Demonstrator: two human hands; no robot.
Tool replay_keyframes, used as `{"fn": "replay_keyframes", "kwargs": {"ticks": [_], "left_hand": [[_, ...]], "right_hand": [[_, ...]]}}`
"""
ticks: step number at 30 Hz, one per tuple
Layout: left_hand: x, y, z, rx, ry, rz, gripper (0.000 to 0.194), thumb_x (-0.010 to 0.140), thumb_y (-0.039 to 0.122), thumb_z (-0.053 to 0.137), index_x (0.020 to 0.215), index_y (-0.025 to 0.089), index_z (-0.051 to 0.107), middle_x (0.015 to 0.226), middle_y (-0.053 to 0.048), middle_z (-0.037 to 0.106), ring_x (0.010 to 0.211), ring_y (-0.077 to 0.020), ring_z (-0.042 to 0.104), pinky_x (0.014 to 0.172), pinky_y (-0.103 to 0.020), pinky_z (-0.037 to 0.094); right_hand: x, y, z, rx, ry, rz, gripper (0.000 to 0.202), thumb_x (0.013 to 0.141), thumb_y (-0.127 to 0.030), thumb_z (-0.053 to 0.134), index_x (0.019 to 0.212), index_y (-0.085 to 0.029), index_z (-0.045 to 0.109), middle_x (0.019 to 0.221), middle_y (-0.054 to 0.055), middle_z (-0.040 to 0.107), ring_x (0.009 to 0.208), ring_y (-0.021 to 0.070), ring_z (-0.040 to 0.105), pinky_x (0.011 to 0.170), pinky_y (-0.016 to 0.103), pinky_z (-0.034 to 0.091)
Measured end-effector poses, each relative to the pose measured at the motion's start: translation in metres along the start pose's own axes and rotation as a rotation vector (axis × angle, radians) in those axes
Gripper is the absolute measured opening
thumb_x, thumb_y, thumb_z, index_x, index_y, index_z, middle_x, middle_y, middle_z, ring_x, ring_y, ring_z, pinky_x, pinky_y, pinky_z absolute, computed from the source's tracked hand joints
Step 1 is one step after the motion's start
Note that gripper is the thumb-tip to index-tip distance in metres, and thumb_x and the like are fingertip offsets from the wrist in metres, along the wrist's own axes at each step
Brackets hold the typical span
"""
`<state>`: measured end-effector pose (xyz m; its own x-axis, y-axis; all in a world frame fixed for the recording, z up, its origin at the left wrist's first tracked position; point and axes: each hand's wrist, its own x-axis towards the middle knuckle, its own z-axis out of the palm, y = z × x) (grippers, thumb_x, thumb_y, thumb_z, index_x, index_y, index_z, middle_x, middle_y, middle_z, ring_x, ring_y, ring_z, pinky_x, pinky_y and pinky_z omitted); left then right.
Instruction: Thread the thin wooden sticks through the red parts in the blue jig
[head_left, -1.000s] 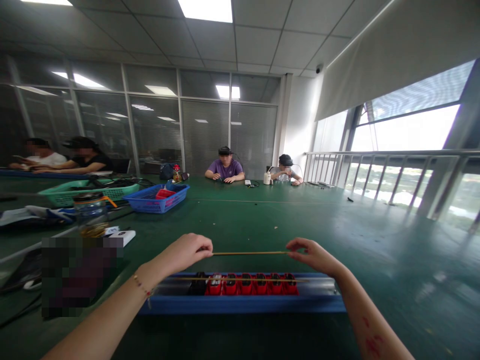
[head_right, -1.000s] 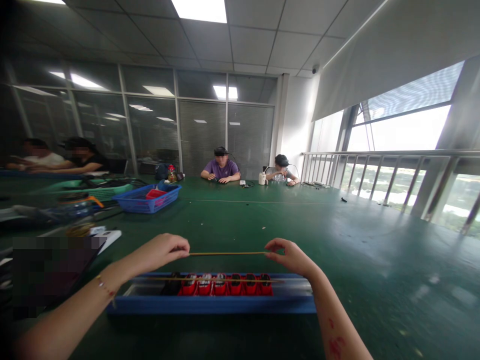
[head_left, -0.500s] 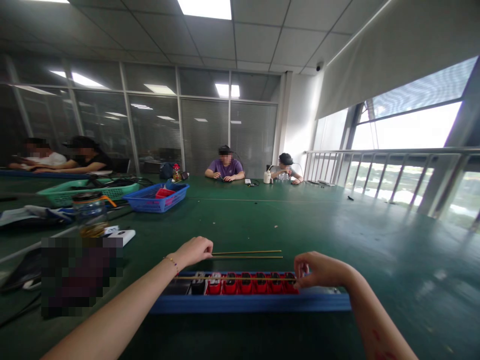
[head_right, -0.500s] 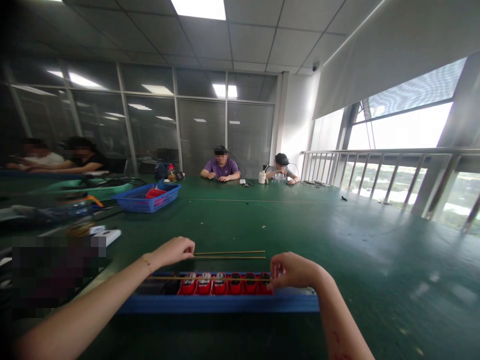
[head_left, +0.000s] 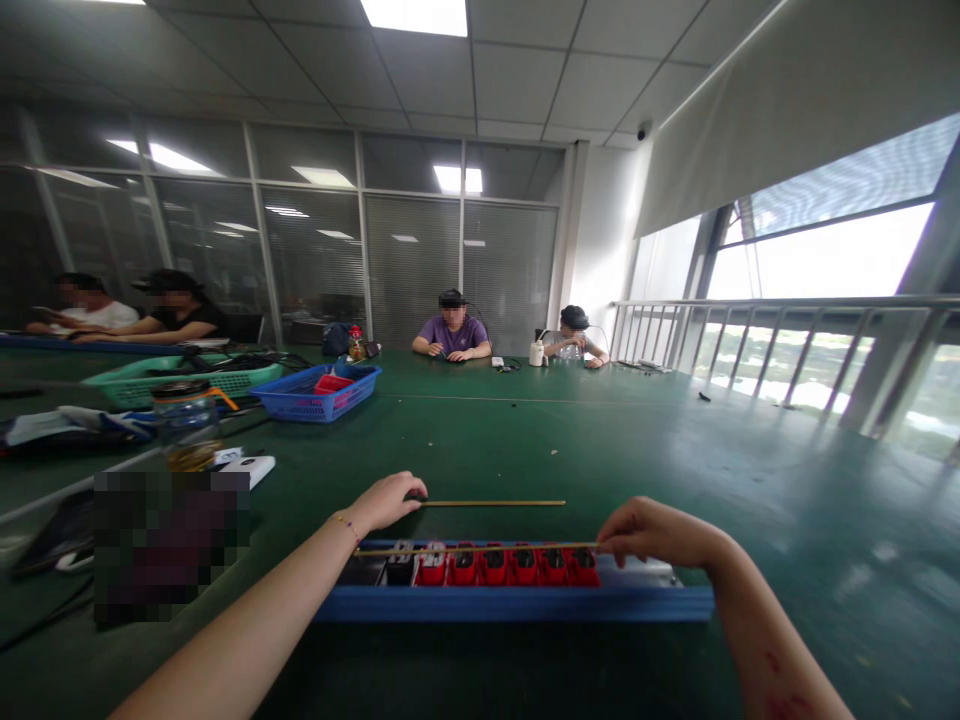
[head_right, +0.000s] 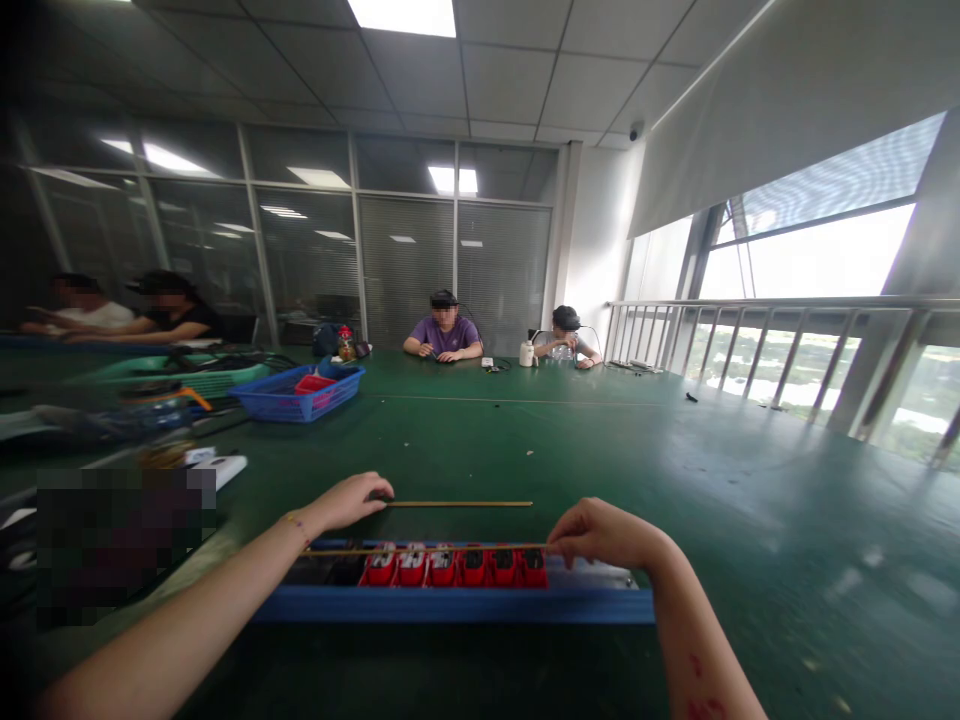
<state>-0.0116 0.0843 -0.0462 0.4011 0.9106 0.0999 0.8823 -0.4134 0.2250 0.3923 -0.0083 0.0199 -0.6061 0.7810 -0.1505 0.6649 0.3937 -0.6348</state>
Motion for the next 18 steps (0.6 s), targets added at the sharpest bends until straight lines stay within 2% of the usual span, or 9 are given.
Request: {"fn": "replay_keyframes", "kwargs": {"ticks": [4, 12, 15, 18], "left_hand": [[0.003, -0.002, 0.002, -0.018, -0.005, -0.006, 0.020, 0.075, 0.031, 0.046, 0.085, 0.023, 0.061, 0.086, -0.002, 0.059, 0.079, -0.0148, 0.055, 0.071, -0.023, 0.040], [0.005, -0.004, 0.001, -0.052, -0.023, 0.008, 0.021, 0.073, 0.033, 0.047, 0.085, 0.023, 0.062, 0.081, 0.000, 0.061, 0.074, -0.0134, 0.055, 0.066, -0.020, 0.038], [0.003, -0.003, 0.001, -0.056, -0.020, 0.012, 0.022, 0.073, 0.034, 0.047, 0.085, 0.024, 0.063, 0.082, 0.000, 0.062, 0.074, -0.0135, 0.056, 0.065, -0.020, 0.038], [0.000, -0.001, 0.000, -0.053, -0.010, 0.013, 0.025, 0.075, 0.037, 0.045, 0.086, 0.023, 0.063, 0.085, -0.001, 0.061, 0.075, -0.0139, 0.056, 0.066, -0.020, 0.039]], "right_hand": [[-0.006, 0.007, -0.007, 0.116, 0.131, 0.006, 0.043, 0.074, -0.051, 0.048, 0.089, -0.013, 0.065, 0.064, 0.003, 0.059, 0.052, 0.0101, 0.046, 0.047, 0.020, 0.036], [0.001, 0.054, -0.004, 0.207, 0.265, 0.073, 0.046, 0.072, -0.052, 0.050, 0.087, -0.011, 0.065, 0.067, 0.004, 0.061, 0.058, 0.0124, 0.051, 0.054, 0.023, 0.041], [0.013, 0.063, 0.000, 0.141, 0.277, 0.104, 0.046, 0.072, -0.052, 0.049, 0.085, -0.012, 0.065, 0.068, 0.005, 0.063, 0.059, 0.0140, 0.054, 0.055, 0.024, 0.043], [0.030, 0.065, 0.004, -0.064, 0.305, 0.124, 0.039, 0.072, -0.048, 0.051, 0.080, -0.014, 0.067, 0.068, 0.005, 0.065, 0.061, 0.0162, 0.056, 0.056, 0.025, 0.043]]}}
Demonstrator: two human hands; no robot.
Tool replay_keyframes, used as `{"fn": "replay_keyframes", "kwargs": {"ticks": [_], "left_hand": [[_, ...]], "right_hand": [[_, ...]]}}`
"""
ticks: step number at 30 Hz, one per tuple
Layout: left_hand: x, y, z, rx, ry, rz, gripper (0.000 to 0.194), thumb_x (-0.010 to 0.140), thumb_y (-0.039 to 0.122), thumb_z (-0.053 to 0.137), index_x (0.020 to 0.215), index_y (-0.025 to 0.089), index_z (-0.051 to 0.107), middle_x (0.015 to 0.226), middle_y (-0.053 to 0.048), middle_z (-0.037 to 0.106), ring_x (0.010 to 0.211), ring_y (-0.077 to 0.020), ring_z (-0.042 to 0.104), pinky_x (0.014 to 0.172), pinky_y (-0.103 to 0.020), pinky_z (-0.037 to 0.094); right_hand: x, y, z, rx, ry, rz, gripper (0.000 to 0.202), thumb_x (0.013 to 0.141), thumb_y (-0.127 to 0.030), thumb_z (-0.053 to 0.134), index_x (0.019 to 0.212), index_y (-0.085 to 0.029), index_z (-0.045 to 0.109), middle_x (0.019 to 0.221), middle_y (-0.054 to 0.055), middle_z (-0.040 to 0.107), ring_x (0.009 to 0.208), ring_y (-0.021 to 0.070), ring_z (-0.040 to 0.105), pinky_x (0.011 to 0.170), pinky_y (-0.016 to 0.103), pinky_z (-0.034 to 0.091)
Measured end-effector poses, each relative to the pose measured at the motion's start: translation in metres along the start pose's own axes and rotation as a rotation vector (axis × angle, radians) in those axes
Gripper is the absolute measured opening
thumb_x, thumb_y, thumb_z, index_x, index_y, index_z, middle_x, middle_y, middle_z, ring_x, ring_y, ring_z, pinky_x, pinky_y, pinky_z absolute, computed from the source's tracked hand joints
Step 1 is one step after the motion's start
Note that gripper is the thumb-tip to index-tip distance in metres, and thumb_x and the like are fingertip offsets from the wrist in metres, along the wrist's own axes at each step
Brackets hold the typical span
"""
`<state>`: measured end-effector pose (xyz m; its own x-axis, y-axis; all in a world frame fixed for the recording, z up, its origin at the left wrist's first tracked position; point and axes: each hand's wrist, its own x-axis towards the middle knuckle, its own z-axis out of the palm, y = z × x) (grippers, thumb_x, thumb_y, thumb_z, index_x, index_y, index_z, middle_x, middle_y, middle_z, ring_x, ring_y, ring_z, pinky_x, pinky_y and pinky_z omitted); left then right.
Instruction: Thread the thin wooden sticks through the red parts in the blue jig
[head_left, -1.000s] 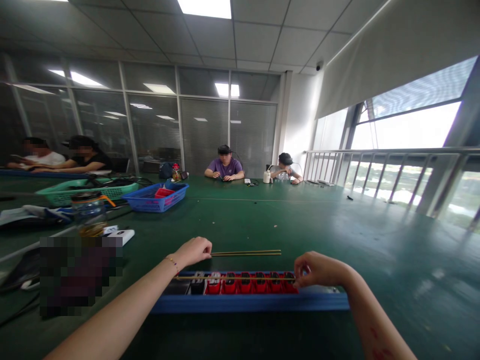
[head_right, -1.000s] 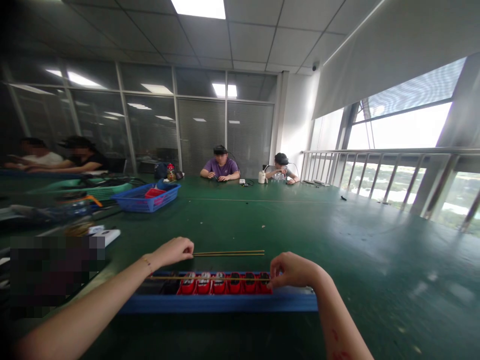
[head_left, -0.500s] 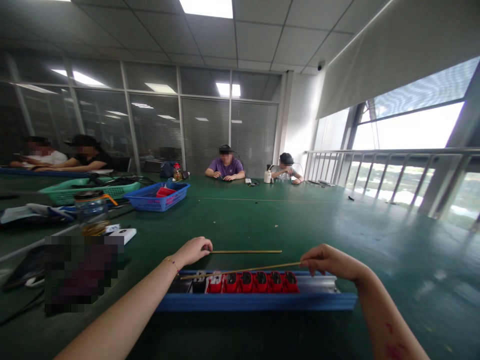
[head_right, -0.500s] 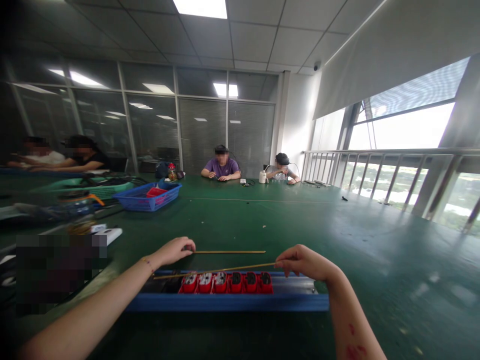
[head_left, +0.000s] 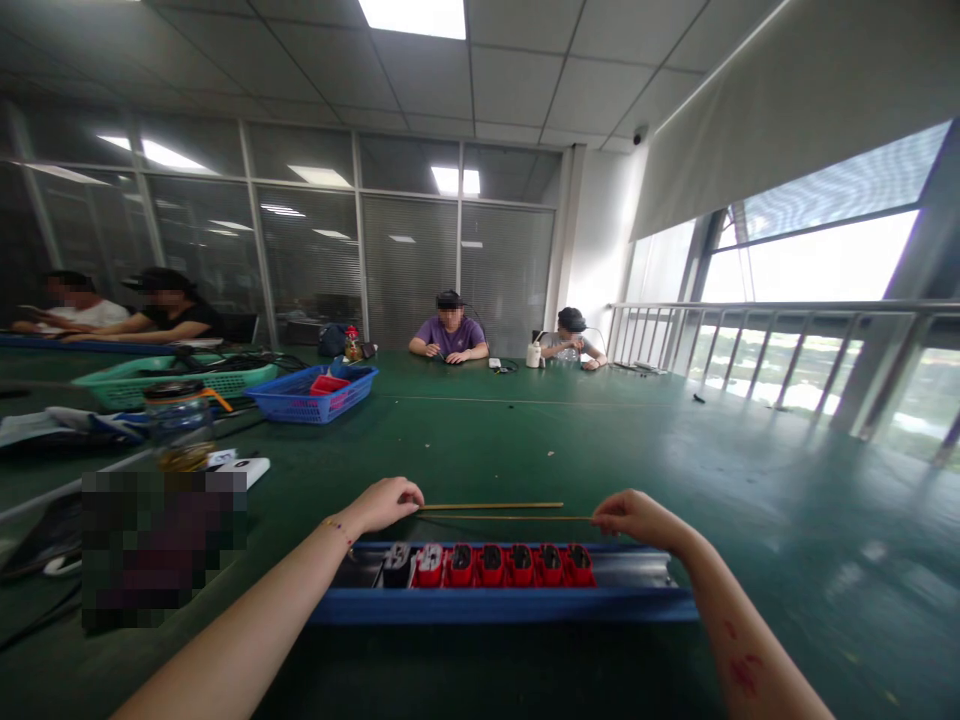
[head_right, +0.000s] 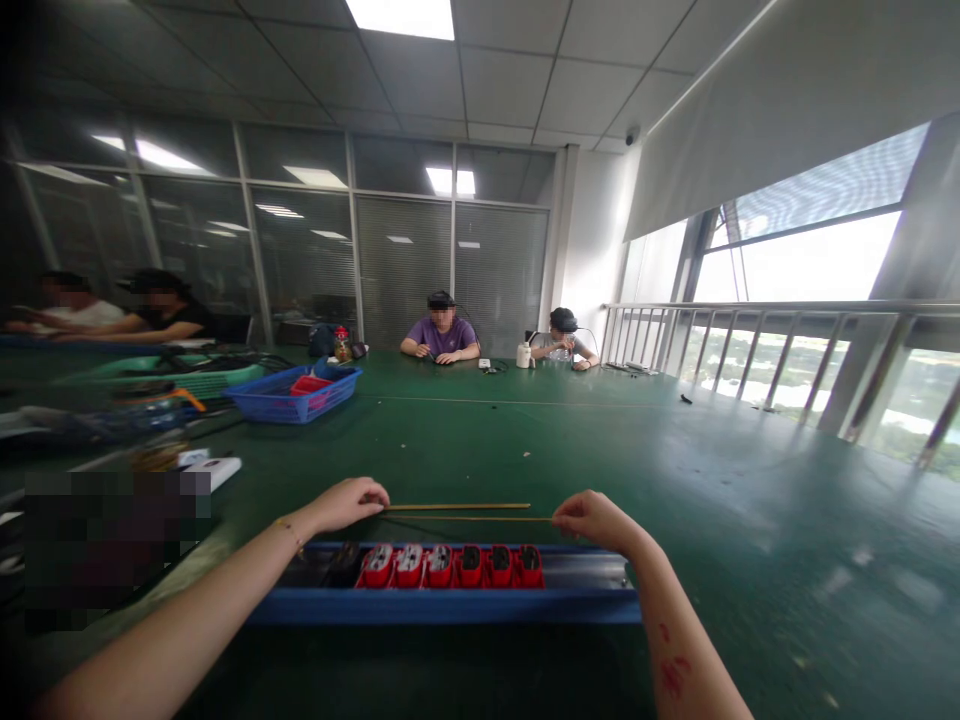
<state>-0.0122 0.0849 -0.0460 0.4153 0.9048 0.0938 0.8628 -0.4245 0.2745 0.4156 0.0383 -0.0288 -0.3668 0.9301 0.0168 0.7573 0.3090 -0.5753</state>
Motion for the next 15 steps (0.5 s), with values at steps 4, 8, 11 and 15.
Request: {"fn": "replay_keyframes", "kwargs": {"ticks": [4, 8, 11, 15], "left_hand": [[-0.003, 0.004, -0.002, 0.016, 0.003, 0.002, 0.030, 0.076, 0.043, 0.042, 0.085, 0.023, 0.064, 0.085, -0.001, 0.061, 0.076, -0.0139, 0.056, 0.066, -0.020, 0.039], [-0.005, 0.008, -0.004, 0.063, 0.007, -0.015, 0.027, 0.071, 0.045, 0.050, 0.083, 0.026, 0.064, 0.081, 0.000, 0.062, 0.071, -0.0146, 0.056, 0.062, -0.021, 0.039], [-0.007, 0.011, -0.006, 0.113, 0.026, -0.019, 0.021, 0.071, 0.041, 0.051, 0.083, 0.028, 0.063, 0.082, 0.000, 0.062, 0.075, -0.0159, 0.056, 0.065, -0.024, 0.039], [-0.009, 0.015, -0.008, 0.163, 0.035, -0.005, 0.017, 0.074, 0.033, 0.049, 0.083, 0.029, 0.063, 0.084, 0.000, 0.062, 0.081, -0.0165, 0.055, 0.072, -0.025, 0.039]], "right_hand": [[0.024, -0.014, 0.012, -0.290, 0.024, -0.040, 0.026, 0.070, -0.039, 0.054, 0.075, -0.018, 0.069, 0.071, 0.004, 0.067, 0.066, 0.0176, 0.059, 0.058, 0.023, 0.041], [0.047, -0.032, 0.021, -0.556, 0.035, -0.018, 0.021, 0.073, -0.031, 0.048, 0.077, -0.023, 0.067, 0.080, 0.003, 0.067, 0.076, 0.0188, 0.060, 0.061, 0.025, 0.040], [0.060, -0.040, 0.026, -0.609, 0.045, -0.016, 0.018, 0.072, -0.026, 0.049, 0.077, -0.023, 0.066, 0.086, 0.004, 0.066, 0.085, 0.0213, 0.058, 0.068, 0.028, 0.038], [0.068, -0.043, 0.030, -0.664, 0.006, -0.004, 0.016, 0.070, -0.022, 0.050, 0.078, -0.021, 0.065, 0.088, 0.005, 0.065, 0.086, 0.0216, 0.058, 0.069, 0.028, 0.038]]}}
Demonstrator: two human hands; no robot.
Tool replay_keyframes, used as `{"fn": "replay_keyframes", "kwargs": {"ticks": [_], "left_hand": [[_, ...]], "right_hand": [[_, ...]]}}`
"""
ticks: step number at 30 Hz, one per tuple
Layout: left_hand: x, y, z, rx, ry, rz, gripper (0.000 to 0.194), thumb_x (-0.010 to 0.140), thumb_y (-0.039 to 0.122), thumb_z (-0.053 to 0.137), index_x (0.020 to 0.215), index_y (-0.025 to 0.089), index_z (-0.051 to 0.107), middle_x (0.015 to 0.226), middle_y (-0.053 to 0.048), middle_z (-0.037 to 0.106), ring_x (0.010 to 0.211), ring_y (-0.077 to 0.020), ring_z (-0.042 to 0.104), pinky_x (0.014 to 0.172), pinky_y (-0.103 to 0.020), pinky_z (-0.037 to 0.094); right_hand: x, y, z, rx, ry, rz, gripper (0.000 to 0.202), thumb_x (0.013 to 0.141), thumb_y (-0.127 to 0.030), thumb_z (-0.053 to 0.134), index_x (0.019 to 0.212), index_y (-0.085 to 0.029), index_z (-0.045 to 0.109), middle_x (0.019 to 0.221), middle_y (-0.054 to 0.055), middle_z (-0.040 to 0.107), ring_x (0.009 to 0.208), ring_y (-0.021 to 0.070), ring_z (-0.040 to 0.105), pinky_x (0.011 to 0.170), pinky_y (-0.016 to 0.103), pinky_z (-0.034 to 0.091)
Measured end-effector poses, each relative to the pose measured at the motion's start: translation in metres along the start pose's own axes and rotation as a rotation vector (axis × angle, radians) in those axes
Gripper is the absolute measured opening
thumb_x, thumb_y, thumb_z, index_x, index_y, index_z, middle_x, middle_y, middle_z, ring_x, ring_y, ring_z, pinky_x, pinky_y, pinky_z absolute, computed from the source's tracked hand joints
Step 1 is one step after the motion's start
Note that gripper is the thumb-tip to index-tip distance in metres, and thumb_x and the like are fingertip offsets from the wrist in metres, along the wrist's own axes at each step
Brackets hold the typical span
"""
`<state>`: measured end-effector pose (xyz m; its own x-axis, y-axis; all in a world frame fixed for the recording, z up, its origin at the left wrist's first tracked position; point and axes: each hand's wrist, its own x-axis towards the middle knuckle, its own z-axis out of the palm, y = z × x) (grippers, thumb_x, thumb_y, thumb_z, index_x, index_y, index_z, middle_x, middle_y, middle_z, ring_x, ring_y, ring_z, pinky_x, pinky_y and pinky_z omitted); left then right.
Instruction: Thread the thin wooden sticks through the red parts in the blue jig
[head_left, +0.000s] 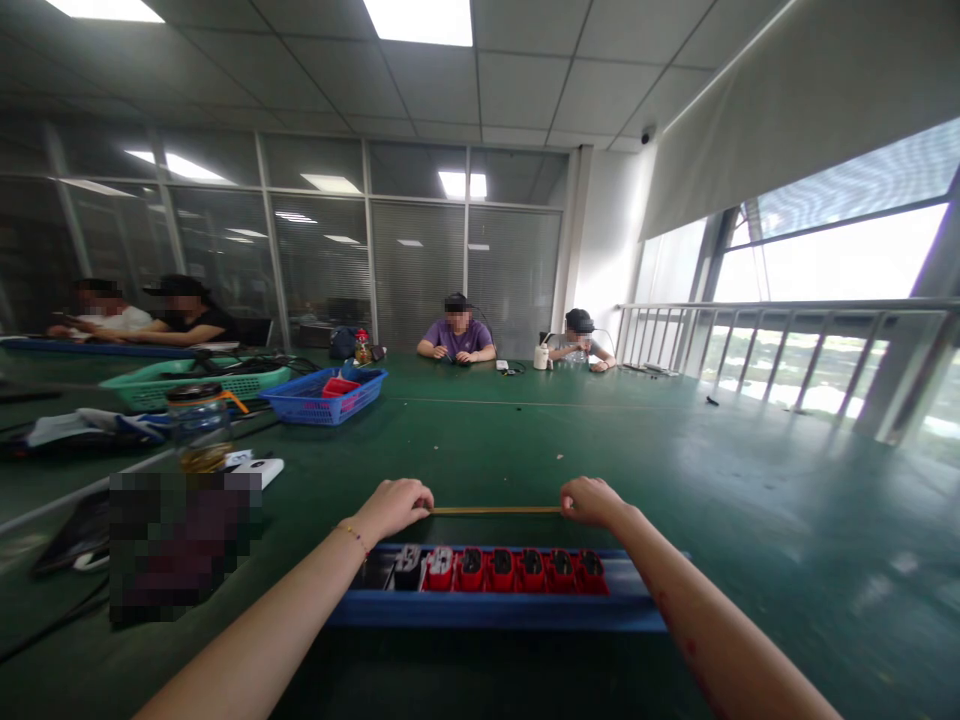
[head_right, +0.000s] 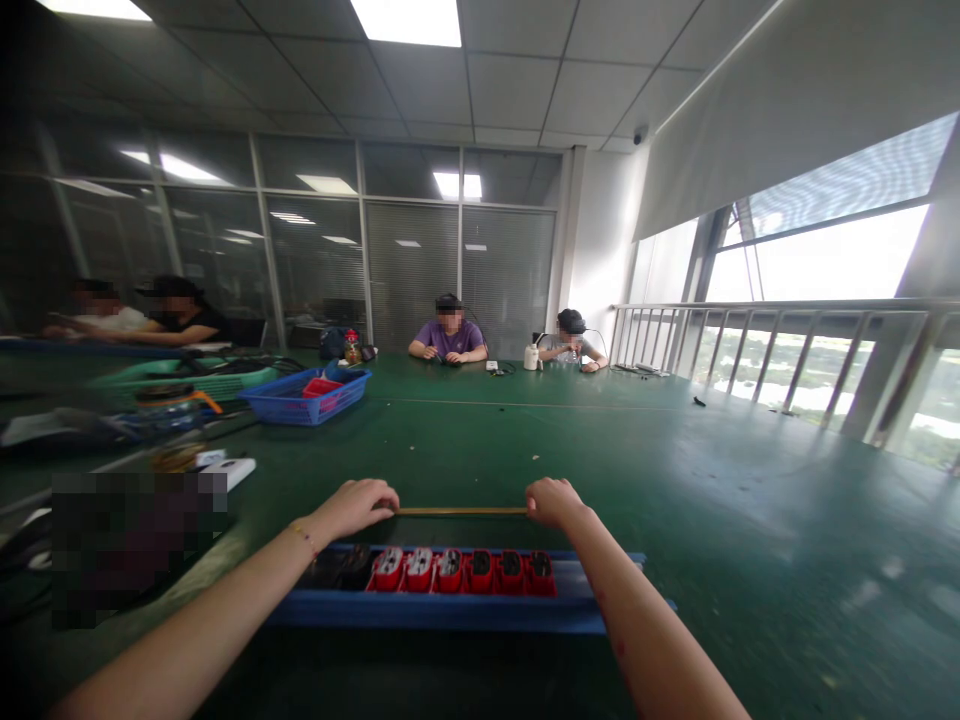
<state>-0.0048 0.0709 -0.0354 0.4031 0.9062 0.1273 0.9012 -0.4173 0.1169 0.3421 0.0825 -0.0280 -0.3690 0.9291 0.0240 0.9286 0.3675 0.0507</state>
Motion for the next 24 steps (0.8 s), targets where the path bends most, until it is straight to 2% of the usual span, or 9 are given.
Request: {"fn": "replay_keyframes", "kwargs": {"ticks": [6, 12, 17, 21, 24], "left_hand": [[0.003, 0.004, 0.003, 0.035, -0.001, 0.032, 0.020, 0.072, 0.019, 0.047, 0.080, 0.026, 0.064, 0.084, -0.001, 0.063, 0.079, -0.0158, 0.056, 0.071, -0.024, 0.040], [0.004, 0.006, 0.006, 0.053, 0.010, 0.021, 0.027, 0.066, 0.008, 0.045, 0.077, 0.024, 0.063, 0.079, 0.000, 0.063, 0.074, -0.0146, 0.057, 0.066, -0.023, 0.040], [0.000, 0.007, 0.003, 0.042, 0.030, -0.013, 0.021, 0.061, 0.009, 0.047, 0.069, 0.022, 0.062, 0.075, 0.000, 0.062, 0.069, -0.0139, 0.055, 0.060, -0.022, 0.039], [-0.003, 0.006, -0.006, 0.014, 0.092, -0.046, 0.014, 0.065, 0.017, 0.047, 0.070, 0.021, 0.060, 0.077, -0.001, 0.059, 0.070, -0.0143, 0.054, 0.060, -0.022, 0.037], [-0.005, 0.009, -0.018, -0.038, 0.134, -0.034, 0.016, 0.071, 0.023, 0.042, 0.077, 0.021, 0.057, 0.078, -0.001, 0.059, 0.070, -0.0130, 0.054, 0.062, -0.021, 0.037]], "right_hand": [[0.005, -0.007, 0.001, -0.063, -0.066, -0.019, 0.032, 0.067, -0.017, 0.053, 0.098, -0.021, 0.058, 0.095, 0.008, 0.063, 0.088, 0.0228, 0.058, 0.069, 0.029, 0.040], [0.010, -0.016, 0.001, -0.084, -0.107, -0.048, 0.023, 0.060, -0.012, 0.055, 0.081, -0.018, 0.064, 0.087, 0.010, 0.064, 0.085, 0.0262, 0.057, 0.071, 0.034, 0.040], [0.004, -0.012, 0.006, 0.002, -0.076, -0.035, 0.021, 0.058, -0.016, 0.055, 0.076, -0.019, 0.064, 0.082, 0.007, 0.065, 0.078, 0.0228, 0.058, 0.065, 0.028, 0.038], [-0.007, -0.003, 0.003, 0.126, -0.007, -0.019, 0.020, 0.066, -0.020, 0.048, 0.077, -0.018, 0.064, 0.074, 0.003, 0.063, 0.068, 0.0158, 0.055, 0.055, 0.021, 0.034], [-0.016, 0.002, -0.002, 0.213, 0.040, -0.007, 0.026, 0.073, -0.021, 0.039, 0.076, -0.017, 0.065, 0.065, 0.001, 0.060, 0.059, 0.0117, 0.050, 0.051, 0.019, 0.031]]}}
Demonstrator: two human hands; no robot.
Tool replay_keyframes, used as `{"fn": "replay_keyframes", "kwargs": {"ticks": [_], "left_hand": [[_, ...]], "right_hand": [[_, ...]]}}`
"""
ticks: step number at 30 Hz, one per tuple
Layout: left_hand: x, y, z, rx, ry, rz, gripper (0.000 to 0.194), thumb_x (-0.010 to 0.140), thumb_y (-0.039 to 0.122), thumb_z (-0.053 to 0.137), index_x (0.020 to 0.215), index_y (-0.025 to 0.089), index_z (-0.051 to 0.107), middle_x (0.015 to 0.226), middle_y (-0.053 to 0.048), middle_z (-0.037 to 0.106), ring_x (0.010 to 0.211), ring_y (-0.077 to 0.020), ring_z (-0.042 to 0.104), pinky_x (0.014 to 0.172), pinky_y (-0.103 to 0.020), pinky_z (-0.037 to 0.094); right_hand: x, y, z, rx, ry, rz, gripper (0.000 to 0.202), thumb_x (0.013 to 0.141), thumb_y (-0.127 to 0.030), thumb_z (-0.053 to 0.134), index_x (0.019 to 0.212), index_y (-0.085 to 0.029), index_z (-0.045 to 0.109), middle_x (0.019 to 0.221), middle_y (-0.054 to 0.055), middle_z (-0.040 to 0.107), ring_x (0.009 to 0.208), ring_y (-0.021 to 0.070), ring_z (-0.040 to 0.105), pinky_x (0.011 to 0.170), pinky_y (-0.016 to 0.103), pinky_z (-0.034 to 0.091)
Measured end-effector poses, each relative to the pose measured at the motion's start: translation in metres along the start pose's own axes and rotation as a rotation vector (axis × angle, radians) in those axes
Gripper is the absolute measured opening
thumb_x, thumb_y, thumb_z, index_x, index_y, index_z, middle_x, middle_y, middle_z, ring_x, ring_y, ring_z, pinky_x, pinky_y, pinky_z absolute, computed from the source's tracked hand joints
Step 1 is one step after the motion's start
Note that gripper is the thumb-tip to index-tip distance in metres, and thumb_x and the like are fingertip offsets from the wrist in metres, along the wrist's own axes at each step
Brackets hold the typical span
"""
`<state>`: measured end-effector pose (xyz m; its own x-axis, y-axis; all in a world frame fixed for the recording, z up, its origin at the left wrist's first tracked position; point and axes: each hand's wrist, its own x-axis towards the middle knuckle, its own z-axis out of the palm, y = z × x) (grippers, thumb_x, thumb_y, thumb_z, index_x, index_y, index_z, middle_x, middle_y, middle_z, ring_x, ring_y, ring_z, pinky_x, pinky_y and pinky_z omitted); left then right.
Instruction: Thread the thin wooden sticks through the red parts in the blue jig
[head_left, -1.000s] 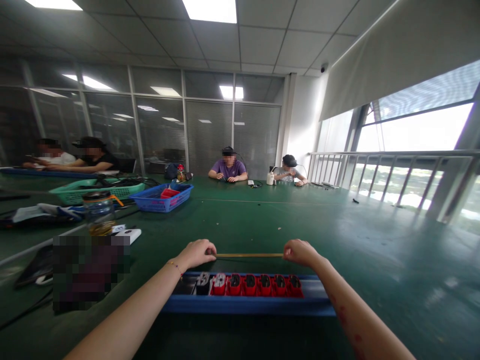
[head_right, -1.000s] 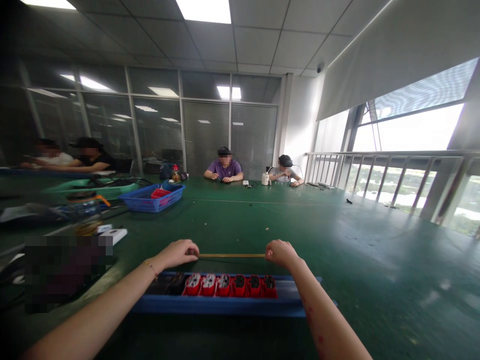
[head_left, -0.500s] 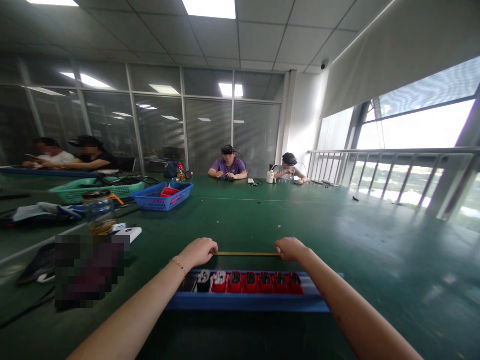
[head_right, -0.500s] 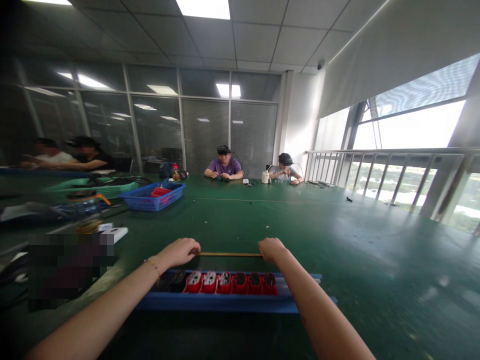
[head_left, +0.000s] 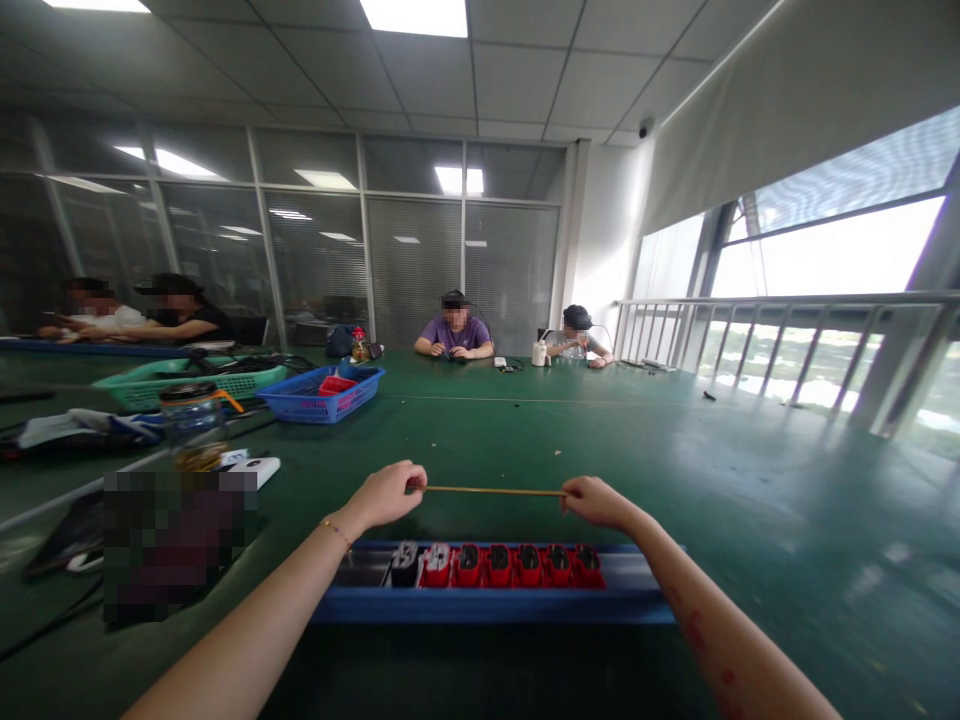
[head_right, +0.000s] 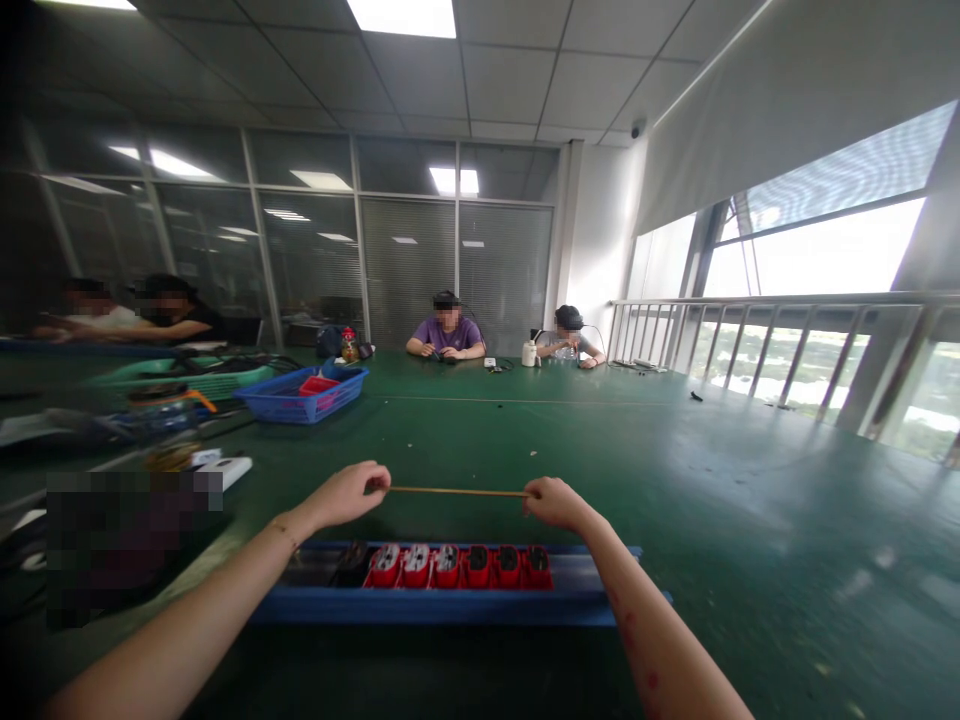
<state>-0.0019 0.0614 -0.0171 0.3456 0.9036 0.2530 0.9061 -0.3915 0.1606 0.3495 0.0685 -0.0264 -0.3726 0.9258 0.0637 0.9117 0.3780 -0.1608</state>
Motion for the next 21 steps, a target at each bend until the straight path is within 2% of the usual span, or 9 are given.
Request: {"fn": "replay_keyframes", "kwargs": {"ticks": [5, 7, 9, 12, 16, 21], "left_hand": [[-0.009, 0.016, -0.025, -0.219, 0.038, 0.062, 0.018, 0.076, 0.029, 0.040, 0.077, 0.019, 0.055, 0.065, 0.002, 0.056, 0.061, -0.0115, 0.051, 0.058, -0.020, 0.034], [-0.017, 0.023, -0.034, -0.272, 0.011, 0.074, 0.020, 0.076, 0.033, 0.043, 0.079, 0.019, 0.056, 0.067, 0.002, 0.057, 0.062, -0.0117, 0.051, 0.057, -0.020, 0.033], [-0.025, 0.029, -0.040, -0.333, -0.085, 0.077, 0.025, 0.074, 0.039, 0.047, 0.085, 0.019, 0.057, 0.070, 0.002, 0.057, 0.062, -0.0121, 0.051, 0.056, -0.020, 0.034], [-0.037, 0.033, -0.042, -0.431, -0.185, 0.041, 0.036, 0.074, 0.048, 0.044, 0.092, 0.019, 0.057, 0.069, 0.001, 0.056, 0.063, -0.0130, 0.051, 0.054, -0.020, 0.035], [-0.047, 0.033, -0.038, -0.487, -0.169, -0.033, 0.039, 0.077, 0.051, 0.038, 0.088, 0.018, 0.058, 0.070, 0.000, 0.059, 0.066, -0.0143, 0.053, 0.057, -0.021, 0.036], [-0.054, 0.028, -0.038, -0.492, -0.257, -0.053, 0.040, 0.074, 0.054, 0.042, 0.085, 0.018, 0.057, 0.069, -0.001, 0.060, 0.060, -0.0134, 0.052, 0.053, -0.020, 0.035]], "right_hand": [[-0.016, 0.000, -0.006, 0.346, 0.173, 0.085, 0.025, 0.072, -0.019, 0.038, 0.074, -0.015, 0.063, 0.051, -0.002, 0.046, 0.049, 0.0091, 0.038, 0.045, 0.019, 0.025], [-0.026, -0.002, -0.012, 0.481, 0.180, 0.060, 0.020, 0.070, -0.019, 0.043, 0.073, -0.014, 0.062, 0.052, -0.003, 0.043, 0.050, 0.0088, 0.036, 0.046, 0.019, 0.025], [-0.039, -0.004, -0.021, 0.603, 0.104, -0.032, 0.017, 0.070, -0.023, 0.049, 0.079, -0.014, 0.061, 0.057, -0.003, 0.045, 0.053, 0.0088, 0.037, 0.048, 0.019, 0.028], [-0.057, -0.007, -0.035, 0.752, -0.045, -0.143, 0.031, 0.074, -0.039, 0.053, 0.093, -0.015, 0.057, 0.065, -0.002, 0.047, 0.057, 0.0091, 0.039, 0.051, 0.020, 0.031], [-0.068, -0.009, -0.041, 0.836, -0.122, -0.136, 0.037, 0.077, -0.048, 0.047, 0.091, -0.014, 0.055, 0.062, -0.002, 0.046, 0.054, 0.0080, 0.040, 0.050, 0.019, 0.032], [-0.068, -0.006, -0.035, 0.812, -0.255, -0.120, 0.034, 0.076, -0.047, 0.051, 0.089, -0.015, 0.049, 0.054, -0.005, 0.048, 0.046, 0.0062, 0.037, 0.044, 0.017, 0.028]]}}
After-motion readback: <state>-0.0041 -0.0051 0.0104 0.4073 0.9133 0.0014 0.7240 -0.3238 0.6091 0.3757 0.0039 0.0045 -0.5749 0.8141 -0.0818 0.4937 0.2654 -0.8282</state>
